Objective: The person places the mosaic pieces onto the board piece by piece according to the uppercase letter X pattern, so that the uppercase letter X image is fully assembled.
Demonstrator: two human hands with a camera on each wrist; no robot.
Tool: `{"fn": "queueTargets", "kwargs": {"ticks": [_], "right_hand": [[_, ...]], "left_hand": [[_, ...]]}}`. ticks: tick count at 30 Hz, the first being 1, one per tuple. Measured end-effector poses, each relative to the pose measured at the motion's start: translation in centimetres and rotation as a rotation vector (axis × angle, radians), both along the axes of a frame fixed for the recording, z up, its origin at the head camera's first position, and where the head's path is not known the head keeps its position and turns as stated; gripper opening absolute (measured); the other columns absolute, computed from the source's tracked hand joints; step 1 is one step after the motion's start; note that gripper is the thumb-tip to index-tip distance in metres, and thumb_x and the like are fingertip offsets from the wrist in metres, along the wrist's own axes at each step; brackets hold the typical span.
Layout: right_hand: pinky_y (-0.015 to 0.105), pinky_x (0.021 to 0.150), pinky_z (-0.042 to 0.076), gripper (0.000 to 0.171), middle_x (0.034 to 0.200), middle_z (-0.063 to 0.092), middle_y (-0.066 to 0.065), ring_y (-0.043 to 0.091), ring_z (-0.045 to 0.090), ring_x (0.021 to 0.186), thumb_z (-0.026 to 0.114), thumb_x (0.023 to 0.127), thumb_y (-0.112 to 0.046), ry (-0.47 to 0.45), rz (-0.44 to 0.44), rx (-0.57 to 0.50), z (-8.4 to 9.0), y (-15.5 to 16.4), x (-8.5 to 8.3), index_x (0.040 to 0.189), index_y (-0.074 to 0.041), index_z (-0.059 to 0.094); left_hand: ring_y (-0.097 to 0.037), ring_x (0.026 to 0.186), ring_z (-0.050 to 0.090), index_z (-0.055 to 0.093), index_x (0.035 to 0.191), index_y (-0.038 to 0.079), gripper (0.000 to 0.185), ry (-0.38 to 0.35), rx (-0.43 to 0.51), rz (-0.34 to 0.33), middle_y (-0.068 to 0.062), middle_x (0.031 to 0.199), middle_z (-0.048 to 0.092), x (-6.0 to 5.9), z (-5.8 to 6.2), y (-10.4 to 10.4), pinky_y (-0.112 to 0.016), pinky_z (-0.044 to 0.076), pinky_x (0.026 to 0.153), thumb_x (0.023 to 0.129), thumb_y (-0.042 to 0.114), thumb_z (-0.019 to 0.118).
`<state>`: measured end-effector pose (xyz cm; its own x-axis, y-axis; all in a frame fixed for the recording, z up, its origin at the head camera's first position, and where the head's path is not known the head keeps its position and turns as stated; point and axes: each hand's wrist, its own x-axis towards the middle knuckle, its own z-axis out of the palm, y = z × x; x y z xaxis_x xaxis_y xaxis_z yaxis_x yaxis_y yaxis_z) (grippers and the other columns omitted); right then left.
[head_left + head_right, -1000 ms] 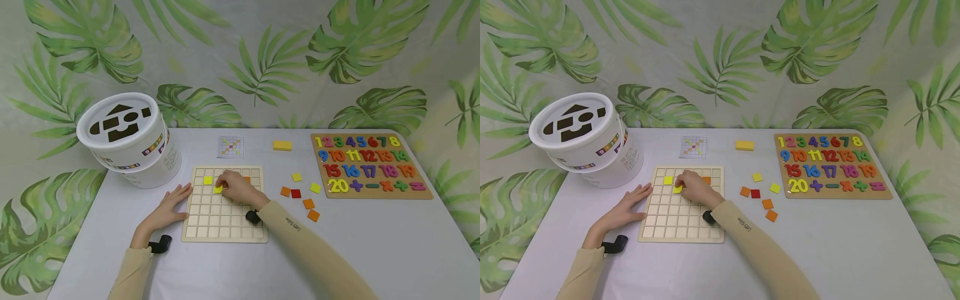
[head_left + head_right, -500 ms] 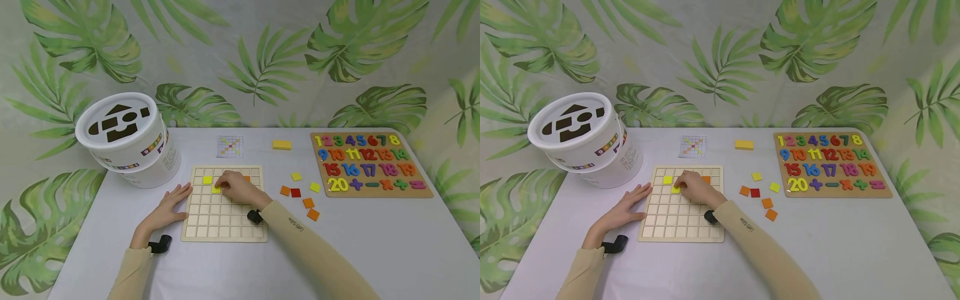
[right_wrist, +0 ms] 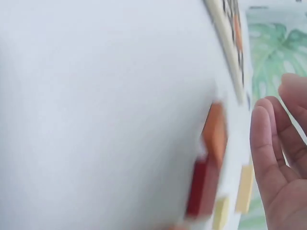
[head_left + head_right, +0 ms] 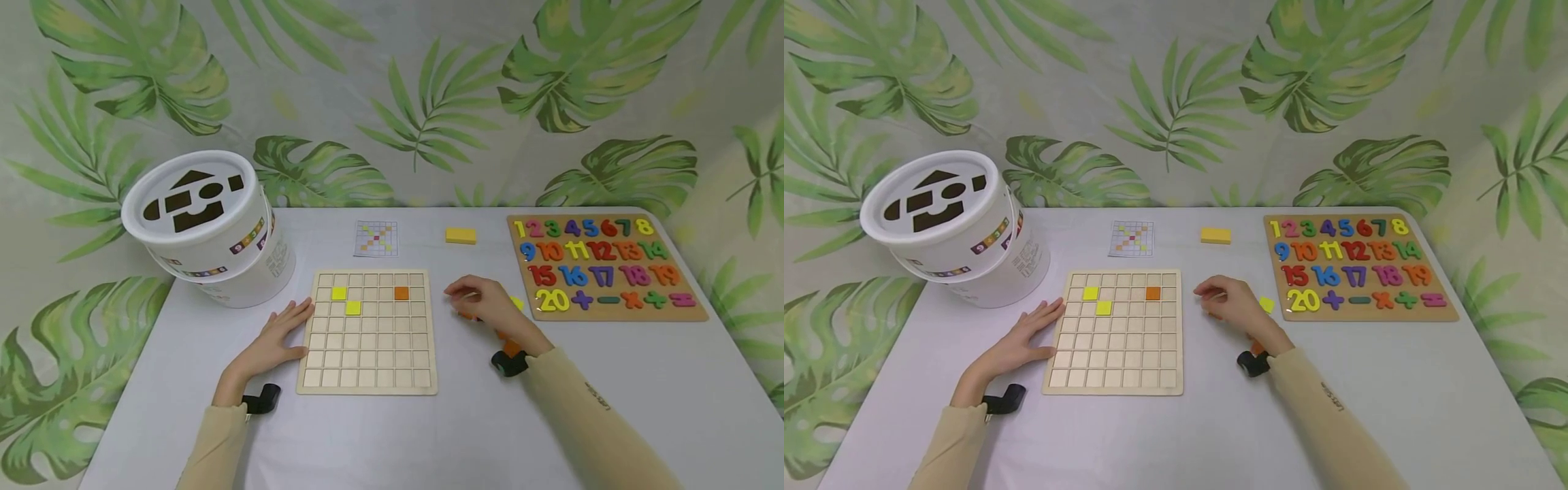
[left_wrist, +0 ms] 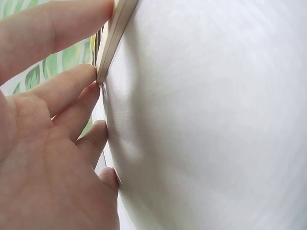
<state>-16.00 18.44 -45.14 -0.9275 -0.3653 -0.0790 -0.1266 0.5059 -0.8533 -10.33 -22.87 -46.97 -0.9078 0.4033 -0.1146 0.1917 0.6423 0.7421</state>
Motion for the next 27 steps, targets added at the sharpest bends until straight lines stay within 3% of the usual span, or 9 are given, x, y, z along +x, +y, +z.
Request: {"fn": "queueTargets", "kwargs": {"ticks": [5,8,13,19,27], "right_hand": [[0.031,0.076,0.056,0.023,0.106,0.065,0.012,0.026,0.062,0.092,0.067,0.088,-0.007,-0.016,-0.067,0.028,-0.7,2.7,0.8,0.111,-0.002,0.065],[0.036,0.082,0.055,0.023,0.107,0.065,0.01,0.026,0.061,0.095,0.069,0.087,-0.007,0.004,-0.067,0.075,-0.8,3.1,1.1,0.109,-0.003,0.065],[0.045,0.093,0.048,0.024,0.109,0.063,0.009,0.028,0.058,0.102,0.07,0.084,-0.004,0.024,-0.044,0.163,-1.2,2.9,1.2,0.107,-0.004,0.065],[0.044,0.09,0.05,0.026,0.104,0.061,0.008,0.028,0.056,0.097,0.074,0.08,-0.002,0.057,-0.031,0.259,-1.6,2.3,0.9,0.103,-0.005,0.065],[0.043,0.089,0.05,0.024,0.101,0.06,0.007,0.026,0.055,0.094,0.073,0.079,-0.001,0.063,-0.032,0.244,-0.8,1.3,0.6,0.102,-0.006,0.065]], "left_hand": [[-0.037,0.144,0.005,0.033,0.147,0.0,0.078,-0.001,0.005,0.001,-0.013,0.157,0.021,-0.1,-0.1,-0.1,-0.057,-0.007,0.112,0.078,0.003,0.068],[-0.037,0.144,0.005,0.033,0.147,0.0,0.078,-0.002,0.007,0.001,-0.013,0.157,0.021,-0.1,-0.1,-0.1,-0.057,-0.007,0.112,0.078,0.003,0.068],[-0.037,0.144,0.005,0.033,0.147,0.0,0.078,0.0,0.009,-0.003,-0.013,0.157,0.021,-0.1,-0.1,-0.1,-0.057,-0.007,0.112,0.078,0.003,0.068],[-0.037,0.144,0.005,0.033,0.147,-0.001,0.078,-0.001,0.01,0.002,-0.013,0.156,0.021,0.0,0.0,0.0,-0.057,-0.007,0.112,0.078,0.003,0.068],[-0.037,0.144,0.005,0.033,0.147,-0.001,0.077,0.0,0.011,0.002,-0.013,0.156,0.021,0.1,0.0,0.0,-0.057,-0.007,0.112,0.078,0.002,0.068]]}}
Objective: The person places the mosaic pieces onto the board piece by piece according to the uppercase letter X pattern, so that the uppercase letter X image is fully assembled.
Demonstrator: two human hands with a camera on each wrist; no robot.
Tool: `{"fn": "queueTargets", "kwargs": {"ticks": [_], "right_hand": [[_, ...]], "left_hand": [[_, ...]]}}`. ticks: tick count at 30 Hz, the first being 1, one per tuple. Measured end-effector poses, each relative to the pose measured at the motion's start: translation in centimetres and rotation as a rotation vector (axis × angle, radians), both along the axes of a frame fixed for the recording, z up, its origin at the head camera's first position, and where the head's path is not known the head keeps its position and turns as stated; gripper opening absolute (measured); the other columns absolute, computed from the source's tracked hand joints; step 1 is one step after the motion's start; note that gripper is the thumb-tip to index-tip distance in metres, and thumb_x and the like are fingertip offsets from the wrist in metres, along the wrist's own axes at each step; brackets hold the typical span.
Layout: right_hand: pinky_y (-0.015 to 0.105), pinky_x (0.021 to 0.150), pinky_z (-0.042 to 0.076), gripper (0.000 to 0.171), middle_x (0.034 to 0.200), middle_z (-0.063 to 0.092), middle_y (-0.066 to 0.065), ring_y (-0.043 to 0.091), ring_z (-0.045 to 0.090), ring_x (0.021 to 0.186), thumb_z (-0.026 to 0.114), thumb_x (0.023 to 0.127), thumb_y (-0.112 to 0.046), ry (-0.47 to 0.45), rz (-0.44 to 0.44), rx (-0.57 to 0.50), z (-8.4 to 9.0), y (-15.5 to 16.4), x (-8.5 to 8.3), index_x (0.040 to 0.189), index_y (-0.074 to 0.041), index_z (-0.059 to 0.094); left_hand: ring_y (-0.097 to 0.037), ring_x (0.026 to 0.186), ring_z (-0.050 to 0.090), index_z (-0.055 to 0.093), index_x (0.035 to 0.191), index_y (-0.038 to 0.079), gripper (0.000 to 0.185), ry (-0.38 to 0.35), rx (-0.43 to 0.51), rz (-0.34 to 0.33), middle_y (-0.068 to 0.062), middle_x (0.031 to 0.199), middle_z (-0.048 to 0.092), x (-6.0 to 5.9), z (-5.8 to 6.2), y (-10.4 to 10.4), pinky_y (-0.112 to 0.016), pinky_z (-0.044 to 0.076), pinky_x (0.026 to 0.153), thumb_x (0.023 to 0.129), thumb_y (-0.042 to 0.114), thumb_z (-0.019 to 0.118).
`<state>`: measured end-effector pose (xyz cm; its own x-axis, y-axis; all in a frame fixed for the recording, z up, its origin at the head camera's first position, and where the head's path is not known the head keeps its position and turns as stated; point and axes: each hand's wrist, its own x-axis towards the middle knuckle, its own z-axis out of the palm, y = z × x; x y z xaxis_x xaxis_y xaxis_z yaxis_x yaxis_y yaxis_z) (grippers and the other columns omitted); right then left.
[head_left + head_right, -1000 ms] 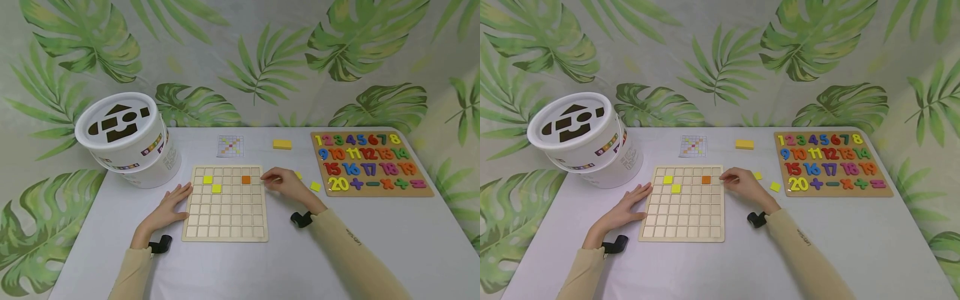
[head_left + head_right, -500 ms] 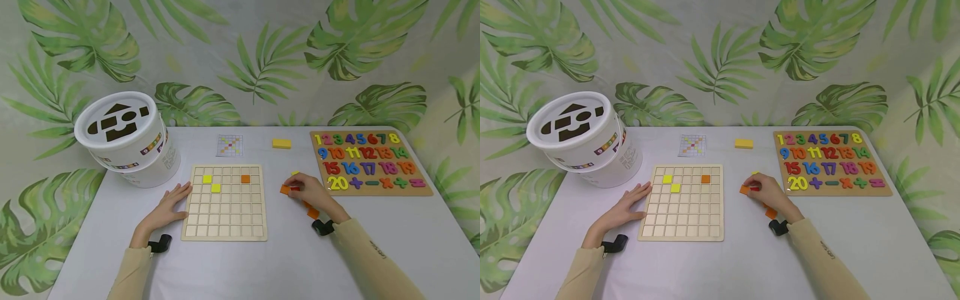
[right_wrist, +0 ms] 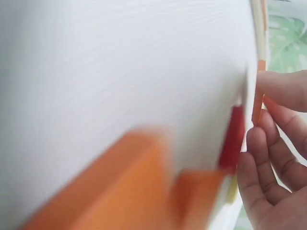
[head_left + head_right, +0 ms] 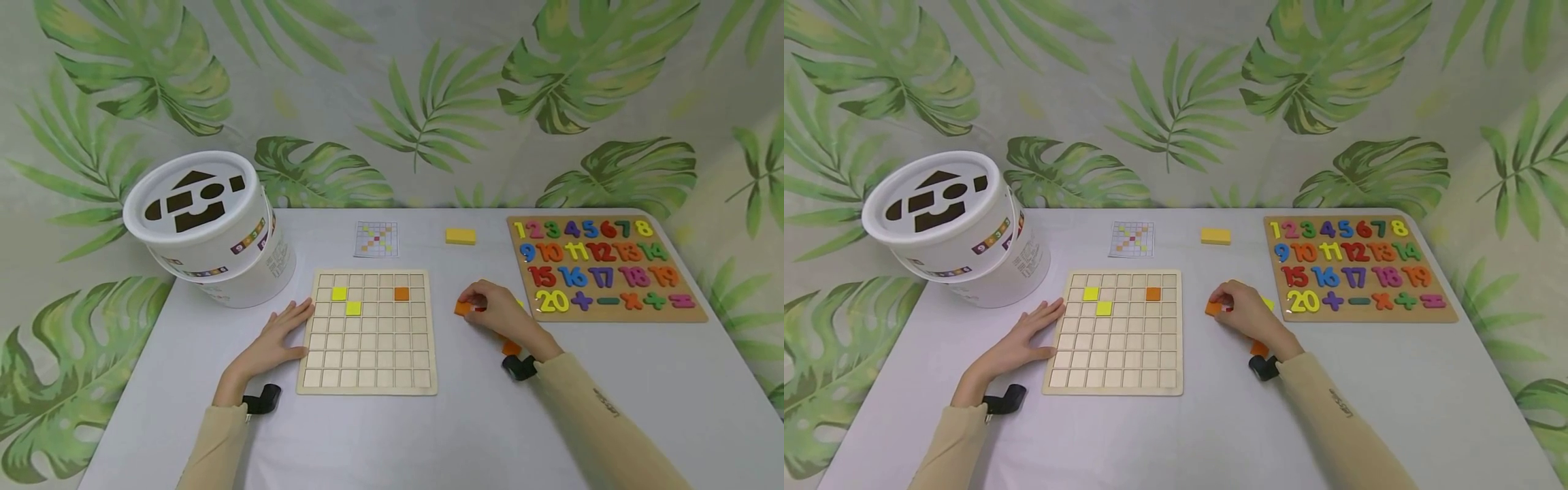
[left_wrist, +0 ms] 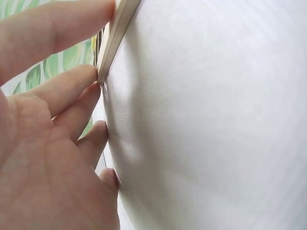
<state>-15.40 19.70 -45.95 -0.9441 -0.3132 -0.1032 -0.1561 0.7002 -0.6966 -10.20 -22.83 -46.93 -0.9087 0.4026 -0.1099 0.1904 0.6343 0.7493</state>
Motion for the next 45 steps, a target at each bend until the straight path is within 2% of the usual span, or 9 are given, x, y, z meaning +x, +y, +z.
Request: {"fn": "queueTargets", "kwargs": {"ticks": [4,9,13,17,26,31,37,41,45], "right_hand": [[0.042,0.09,0.049,0.025,0.101,0.061,0.006,0.025,0.056,0.094,0.073,0.078,0.0,0.026,0.037,-0.058,0.7,-1.8,-0.4,0.102,-0.005,0.067],[0.038,0.088,0.05,0.024,0.099,0.062,0.004,0.021,0.057,0.092,0.073,0.078,0.001,0.069,0.147,-0.111,1.2,-5.0,-0.9,0.1,-0.004,0.068],[0.033,0.088,0.05,0.021,0.1,0.062,0.001,0.018,0.057,0.092,0.072,0.079,0.0,0.059,0.214,-0.13,1.0,-7.6,-1.3,0.099,-0.005,0.068],[0.029,0.086,0.049,0.019,0.098,0.061,-0.001,0.017,0.055,0.091,0.07,0.081,0.0,0.049,0.261,-0.114,0.6,-9.7,-1.8,0.099,-0.007,0.069],[0.027,0.081,0.049,0.017,0.093,0.062,0.001,0.015,0.056,0.087,0.07,0.08,0.004,0.125,0.349,-0.028,0.8,-12.0,-2.1,0.095,-0.005,0.07],[0.027,0.079,0.049,0.02,0.092,0.061,0.001,0.016,0.055,0.085,0.071,0.078,0.006,0.143,0.36,0.0,1.0,-12.5,-1.9,0.094,-0.005,0.069],[0.026,0.079,0.048,0.019,0.094,0.062,0.002,0.015,0.055,0.086,0.068,0.081,0.004,0.124,0.368,-0.002,1.2,-12.2,-1.8,0.097,-0.005,0.07],[0.028,0.081,0.05,0.021,0.097,0.065,0.002,0.016,0.057,0.088,0.064,0.083,0.004,0.054,0.31,-0.088,1.7,-10.6,-1.9,0.101,-0.004,0.07],[0.033,0.081,0.052,0.019,0.099,0.067,0.007,0.018,0.058,0.088,0.067,0.084,0.001,0.029,0.228,-0.18,2.3,-7.6,-1.6,0.103,-0.001,0.069]], "left_hand": [[-0.038,0.143,0.005,0.032,0.147,-0.001,0.077,0.0,0.001,-0.004,-0.014,0.156,0.021,0.0,-0.1,-0.1,-0.057,-0.007,0.112,0.078,0.002,0.068],[-0.037,0.144,0.005,0.032,0.147,-0.001,0.077,-0.003,0.006,-0.006,-0.013,0.157,0.02,0.0,-0.1,-0.2,-0.057,-0.007,0.112,0.078,0.002,0.068],[-0.037,0.144,0.005,0.032,0.147,-0.001,0.078,-0.007,0.002,-0.004,-0.013,0.157,0.02,-0.1,-0.1,-0.1,-0.057,-0.007,0.112,0.078,0.003,0.068],[-0.037,0.144,0.005,0.033,0.147,-0.001,0.078,-0.007,-0.001,0.0,-0.013,0.156,0.021,-0.1,-0.1,-0.1,-0.057,-0.007,0.112,0.078,0.002,0.068],[-0.037,0.144,0.005,0.033,0.147,-0.001,0.077,-0.006,0.001,0.003,-0.013,0.157,0.021,0.0,-0.1,0.0,-0.057,-0.007,0.112,0.078,0.002,0.068],[-0.037,0.144,0.005,0.033,0.147,0.0,0.077,-0.005,-0.002,0.006,-0.012,0.157,0.021,0.0,0.0,0.0,-0.057,-0.007,0.112,0.078,0.002,0.068],[-0.036,0.144,0.005,0.033,0.147,0.0,0.077,-0.009,0.005,0.006,-0.012,0.157,0.021,0.0,-0.1,-0.1,-0.057,-0.007,0.112,0.078,0.002,0.068],[-0.036,0.144,0.004,0.033,0.147,0.0,0.077,-0.014,0.007,0.004,-0.013,0.157,0.021,-0.1,-0.1,-0.1,-0.056,-0.008,0.112,0.078,0.002,0.068],[-0.037,0.144,0.005,0.033,0.147,0.0,0.077,-0.013,0.002,0.007,-0.013,0.156,0.021,-0.1,-0.1,0.0,-0.056,-0.008,0.112,0.078,0.002,0.068]]}}
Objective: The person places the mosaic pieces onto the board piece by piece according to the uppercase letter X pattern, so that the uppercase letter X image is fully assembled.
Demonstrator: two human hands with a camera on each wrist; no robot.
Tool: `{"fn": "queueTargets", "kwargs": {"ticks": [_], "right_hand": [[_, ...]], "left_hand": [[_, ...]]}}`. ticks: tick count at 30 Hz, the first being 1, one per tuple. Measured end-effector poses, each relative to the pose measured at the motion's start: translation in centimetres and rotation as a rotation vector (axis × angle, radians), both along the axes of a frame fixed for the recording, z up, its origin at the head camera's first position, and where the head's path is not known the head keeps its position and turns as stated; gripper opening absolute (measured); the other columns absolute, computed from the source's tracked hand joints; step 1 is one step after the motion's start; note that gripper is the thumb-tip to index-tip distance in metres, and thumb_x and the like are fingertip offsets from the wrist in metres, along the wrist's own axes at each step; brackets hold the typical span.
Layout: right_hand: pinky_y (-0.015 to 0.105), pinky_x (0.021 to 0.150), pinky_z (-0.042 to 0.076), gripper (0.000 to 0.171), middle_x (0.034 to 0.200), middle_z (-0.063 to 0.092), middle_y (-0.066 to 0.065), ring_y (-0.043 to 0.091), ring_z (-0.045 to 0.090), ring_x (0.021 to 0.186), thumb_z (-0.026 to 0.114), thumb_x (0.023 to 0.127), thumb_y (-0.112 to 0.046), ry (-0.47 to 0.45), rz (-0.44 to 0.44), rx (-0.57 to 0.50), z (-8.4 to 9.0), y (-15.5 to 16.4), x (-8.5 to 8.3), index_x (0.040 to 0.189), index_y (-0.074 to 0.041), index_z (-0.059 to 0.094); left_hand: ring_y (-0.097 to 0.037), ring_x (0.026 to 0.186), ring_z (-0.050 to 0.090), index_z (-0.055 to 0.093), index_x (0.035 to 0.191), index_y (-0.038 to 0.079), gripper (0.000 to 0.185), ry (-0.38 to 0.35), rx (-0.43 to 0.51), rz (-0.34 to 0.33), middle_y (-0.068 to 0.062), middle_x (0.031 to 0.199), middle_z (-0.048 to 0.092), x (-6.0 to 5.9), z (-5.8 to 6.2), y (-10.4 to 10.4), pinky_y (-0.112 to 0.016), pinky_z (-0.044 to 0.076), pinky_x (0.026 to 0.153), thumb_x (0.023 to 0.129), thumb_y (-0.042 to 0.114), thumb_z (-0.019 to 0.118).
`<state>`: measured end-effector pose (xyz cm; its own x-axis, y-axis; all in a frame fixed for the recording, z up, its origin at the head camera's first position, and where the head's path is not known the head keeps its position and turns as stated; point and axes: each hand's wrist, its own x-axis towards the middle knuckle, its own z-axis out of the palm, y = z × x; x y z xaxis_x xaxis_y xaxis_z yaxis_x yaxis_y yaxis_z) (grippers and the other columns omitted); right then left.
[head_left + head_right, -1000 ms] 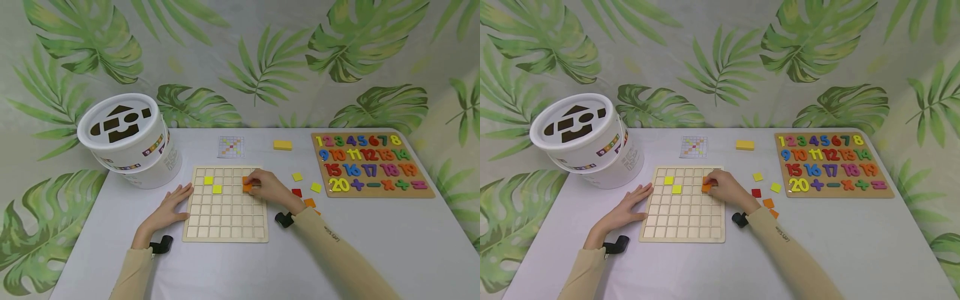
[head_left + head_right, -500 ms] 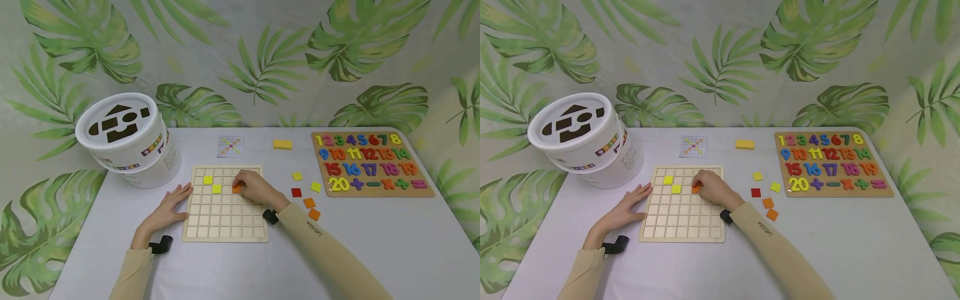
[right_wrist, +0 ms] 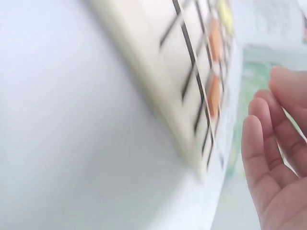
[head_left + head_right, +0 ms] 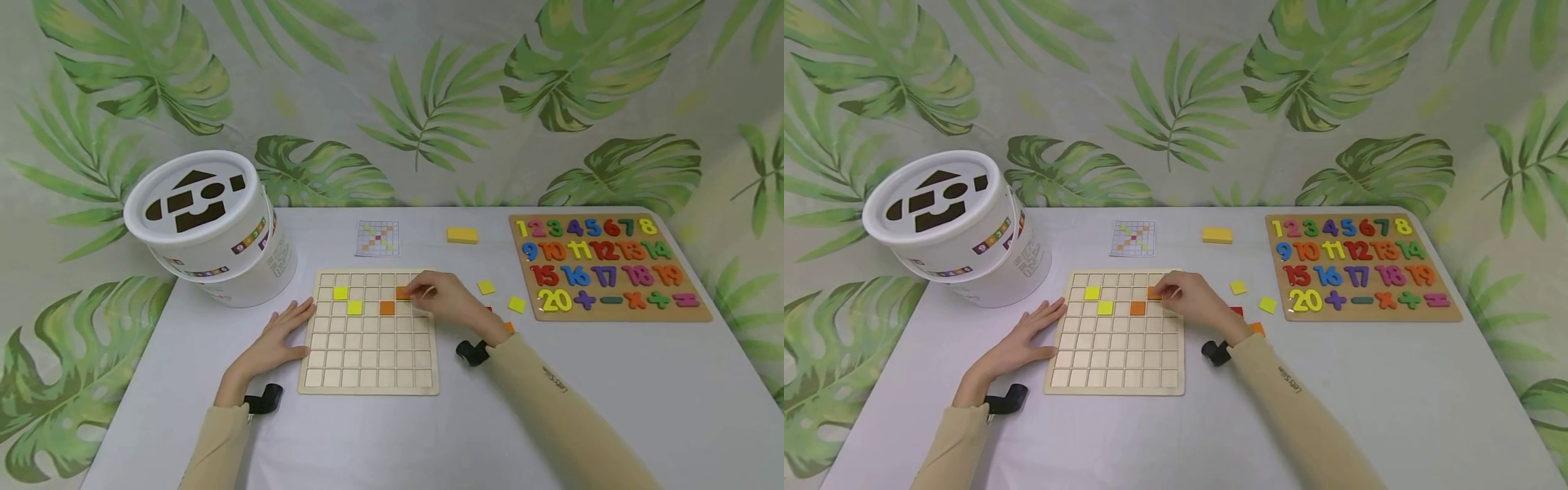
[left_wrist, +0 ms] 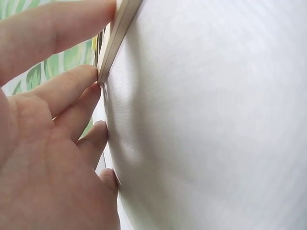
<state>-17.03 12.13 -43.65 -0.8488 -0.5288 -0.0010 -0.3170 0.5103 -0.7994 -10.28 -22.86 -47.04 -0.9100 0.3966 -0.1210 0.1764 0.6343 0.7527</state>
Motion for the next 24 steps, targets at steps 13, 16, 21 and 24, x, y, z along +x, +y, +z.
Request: {"fn": "queueTargets", "kwargs": {"ticks": [13,16,21,24], "right_hand": [[0.044,0.086,0.052,0.022,0.103,0.065,0.01,0.027,0.058,0.094,0.065,0.088,-0.003,-0.052,-0.233,0.094,-1.5,10.5,2.5,0.11,-0.002,0.065],[0.046,0.086,0.051,0.021,0.105,0.064,0.011,0.029,0.057,0.096,0.065,0.086,0.0,-0.033,-0.226,0.137,-1.9,11.1,2.9,0.107,-0.002,0.066],[0.039,0.081,0.051,0.021,0.104,0.062,0.007,0.025,0.056,0.092,0.067,0.084,0.001,0.003,-0.224,0.203,-2.5,11.2,3.2,0.103,-0.007,0.068],[0.036,0.077,0.05,0.022,0.102,0.062,0.006,0.024,0.054,0.088,0.068,0.082,0.002,0.022,-0.218,0.212,-2.6,11.2,3.2,0.102,-0.007,0.068]], "left_hand": [[-0.038,0.144,0.004,0.033,0.147,0.0,0.077,0.009,-0.006,-0.003,-0.013,0.156,0.021,0.2,0.0,-0.2,-0.057,-0.008,0.112,0.078,0.003,0.068],[-0.037,0.144,0.004,0.033,0.147,0.0,0.077,0.009,-0.004,-0.004,-0.013,0.157,0.021,0.1,0.0,-0.2,-0.057,-0.008,0.112,0.078,0.003,0.068],[-0.037,0.144,0.004,0.032,0.147,0.0,0.077,0.008,0.003,-0.009,-0.013,0.157,0.021,0.1,-0.1,-0.2,-0.057,-0.008,0.112,0.079,0.003,0.068],[-0.037,0.144,0.004,0.032,0.147,0.0,0.077,0.008,0.006,-0.013,-0.013,0.157,0.02,0.0,-0.2,-0.2,-0.057,-0.008,0.112,0.079,0.003,0.068]]}}
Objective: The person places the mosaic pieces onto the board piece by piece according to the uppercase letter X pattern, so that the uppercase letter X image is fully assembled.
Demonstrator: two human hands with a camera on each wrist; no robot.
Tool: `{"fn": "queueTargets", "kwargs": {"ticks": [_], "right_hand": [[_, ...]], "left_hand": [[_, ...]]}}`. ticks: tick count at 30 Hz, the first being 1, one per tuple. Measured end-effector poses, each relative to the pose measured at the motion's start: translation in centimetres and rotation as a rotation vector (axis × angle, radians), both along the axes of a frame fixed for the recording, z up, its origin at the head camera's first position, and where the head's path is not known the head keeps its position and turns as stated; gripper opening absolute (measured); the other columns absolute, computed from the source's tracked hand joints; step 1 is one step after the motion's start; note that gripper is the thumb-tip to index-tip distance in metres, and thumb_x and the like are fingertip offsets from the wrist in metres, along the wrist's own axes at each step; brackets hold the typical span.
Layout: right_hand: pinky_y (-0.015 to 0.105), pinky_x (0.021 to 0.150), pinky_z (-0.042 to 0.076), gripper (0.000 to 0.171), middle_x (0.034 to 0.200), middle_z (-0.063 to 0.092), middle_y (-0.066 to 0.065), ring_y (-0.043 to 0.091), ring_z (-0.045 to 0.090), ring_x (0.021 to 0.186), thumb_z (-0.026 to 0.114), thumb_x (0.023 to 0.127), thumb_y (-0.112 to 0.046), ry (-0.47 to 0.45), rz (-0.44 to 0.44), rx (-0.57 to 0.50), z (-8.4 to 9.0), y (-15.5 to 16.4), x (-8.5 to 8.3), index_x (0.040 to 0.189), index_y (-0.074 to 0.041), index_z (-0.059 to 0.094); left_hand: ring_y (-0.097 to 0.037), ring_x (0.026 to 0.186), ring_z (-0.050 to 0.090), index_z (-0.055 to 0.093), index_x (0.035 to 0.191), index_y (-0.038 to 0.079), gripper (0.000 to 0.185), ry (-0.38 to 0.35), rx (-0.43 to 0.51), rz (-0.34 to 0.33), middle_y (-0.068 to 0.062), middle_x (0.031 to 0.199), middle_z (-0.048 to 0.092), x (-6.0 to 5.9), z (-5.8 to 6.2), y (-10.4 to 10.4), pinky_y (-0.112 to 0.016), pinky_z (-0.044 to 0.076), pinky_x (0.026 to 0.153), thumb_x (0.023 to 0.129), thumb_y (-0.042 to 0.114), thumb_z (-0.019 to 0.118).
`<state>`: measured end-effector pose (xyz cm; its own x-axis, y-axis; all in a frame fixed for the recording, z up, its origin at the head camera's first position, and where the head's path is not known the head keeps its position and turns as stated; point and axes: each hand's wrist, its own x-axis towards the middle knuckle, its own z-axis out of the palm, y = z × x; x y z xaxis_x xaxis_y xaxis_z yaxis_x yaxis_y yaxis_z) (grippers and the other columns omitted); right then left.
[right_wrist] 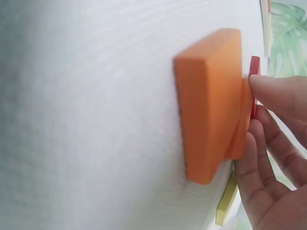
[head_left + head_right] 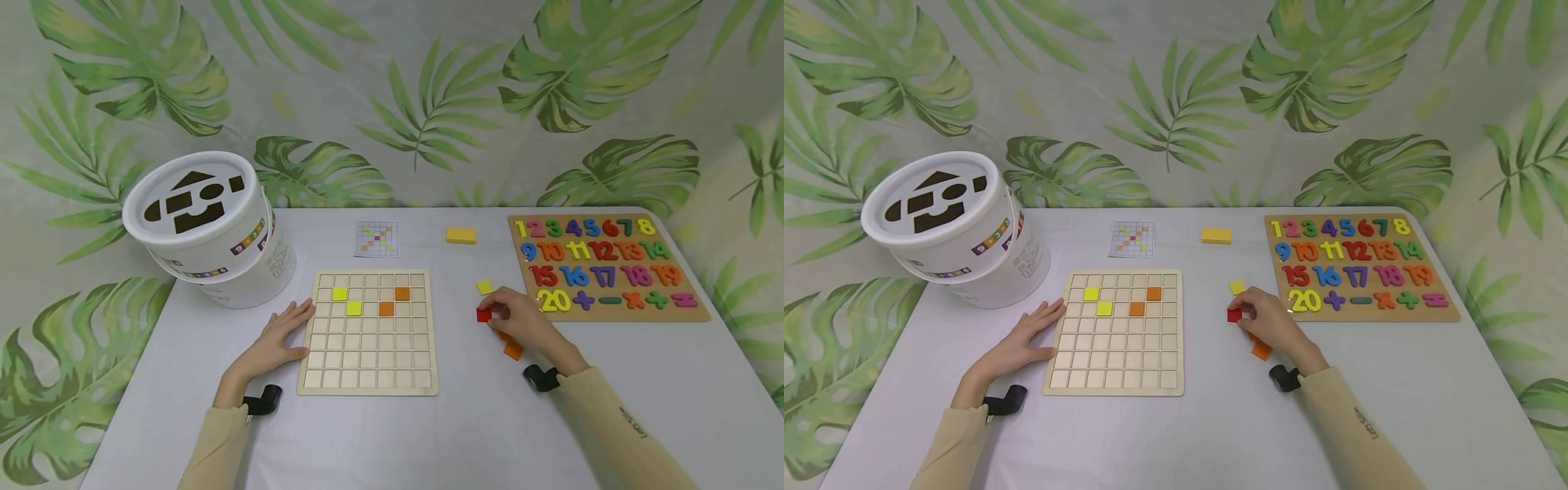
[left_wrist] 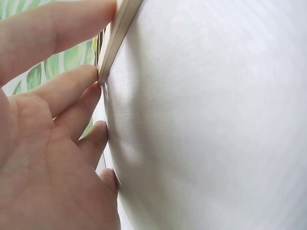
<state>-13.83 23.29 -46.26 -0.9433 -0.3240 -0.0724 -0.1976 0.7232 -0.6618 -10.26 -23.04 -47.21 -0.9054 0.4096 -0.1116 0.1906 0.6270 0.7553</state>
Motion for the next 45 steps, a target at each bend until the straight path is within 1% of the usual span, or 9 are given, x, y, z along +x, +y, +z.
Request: {"fn": "queueTargets", "kwargs": {"ticks": [7,10,15,19,22,25,32,37,45], "right_hand": [[0.035,0.074,0.05,0.021,0.096,0.061,0.003,0.021,0.054,0.085,0.071,0.081,-0.001,0.042,0.038,0.007,0.2,-0.5,-0.3,0.101,-0.006,0.067],[0.036,0.076,0.051,0.021,0.096,0.061,0.002,0.02,0.054,0.086,0.072,0.081,-0.002,0.043,0.056,-0.02,0.5,-1.6,-0.5,0.101,-0.007,0.068],[0.038,0.078,0.051,0.023,0.096,0.061,0.002,0.021,0.054,0.088,0.074,0.078,0.001,0.054,0.111,-0.079,1.3,-4.7,-0.9,0.1,-0.005,0.069],[0.035,0.078,0.052,0.022,0.095,0.061,0.0,0.019,0.055,0.087,0.074,0.078,0.0,0.054,0.192,-0.123,1.6,-7.8,-1.1,0.099,-0.006,0.069],[0.03,0.076,0.051,0.02,0.096,0.06,-0.001,0.018,0.055,0.086,0.073,0.08,-0.001,0.036,0.256,-0.154,1.8,-10.2,-1.2,0.099,-0.007,0.069],[0.027,0.075,0.05,0.02,0.097,0.059,-0.002,0.018,0.055,0.086,0.071,0.081,-0.002,0.022,0.316,-0.16,2.0,-12.5,-1.3,0.1,-0.007,0.069],[0.024,0.072,0.047,0.018,0.093,0.059,-0.001,0.015,0.053,0.082,0.07,0.082,-0.002,0.035,0.402,-0.066,1.9,-16.5,-1.6,0.099,-0.008,0.069],[0.024,0.07,0.046,0.017,0.092,0.058,0.0,0.016,0.052,0.079,0.069,0.082,0.001,0.016,0.408,-0.007,1.8,-18.0,-1.5,0.097,-0.007,0.069],[0.024,0.07,0.046,0.015,0.088,0.057,0.001,0.015,0.051,0.077,0.068,0.082,0.002,0.026,0.395,0.038,1.9,-19.1,-1.4,0.094,-0.008,0.067]], "left_hand": [[-0.037,0.144,0.005,0.033,0.147,0.0,0.077,0.006,-0.002,-0.002,-0.013,0.156,0.021,-0.1,-0.1,0.0,-0.057,-0.007,0.112,0.078,0.003,0.068],[-0.037,0.144,0.005,0.033,0.147,0.0,0.077,0.008,-0.004,-0.003,-0.013,0.156,0.021,-0.1,-0.2,0.0,-0.057,-0.007,0.112,0.078,0.003,0.068],[-0.037,0.144,0.005,0.033,0.147,0.0,0.078,0.008,-0.004,0.0,-0.013,0.156,0.021,-0.1,-0.1,0.0,-0.057,-0.007,0.112,0.078,0.003,0.068],[-0.037,0.144,0.005,0.033,0.147,0.0,0.078,0.006,-0.006,0.004,-0.013,0.156,0.022,-0.1,-0.1,0.0,-0.057,-0.007,0.112,0.078,0.003,0.068],[-0.037,0.144,0.005,0.033,0.147,0.0,0.078,0.007,-0.009,0.007,-0.013,0.156,0.022,-0.1,-0.1,0.1,-0.057,-0.007,0.112,0.077,0.003,0.068],[-0.036,0.144,0.005,0.034,0.147,0.0,0.078,0.008,-0.009,0.009,-0.013,0.156,0.022,-0.1,-0.1,0.1,-0.057,-0.007,0.112,0.077,0.003,0.068],[-0.036,0.144,0.005,0.033,0.147,0.0,0.078,0.006,-0.002,0.008,-0.012,0.156,0.022,0.0,0.0,0.1,-0.057,-0.007,0.112,0.077,0.003,0.068],[-0.036,0.144,0.006,0.033,0.147,0.0,0.077,0.008,-0.008,0.004,-0.012,0.156,0.022,0.0,0.1,0.1,-0.057,-0.007,0.112,0.078,0.003,0.068],[-0.037,0.144,0.005,0.033,0.147,0.0,0.077,0.002,-0.01,0.003,-0.013,0.157,0.021,0.0,0.3,0.2,-0.057,-0.007,0.112,0.079,0.003,0.067]]}}
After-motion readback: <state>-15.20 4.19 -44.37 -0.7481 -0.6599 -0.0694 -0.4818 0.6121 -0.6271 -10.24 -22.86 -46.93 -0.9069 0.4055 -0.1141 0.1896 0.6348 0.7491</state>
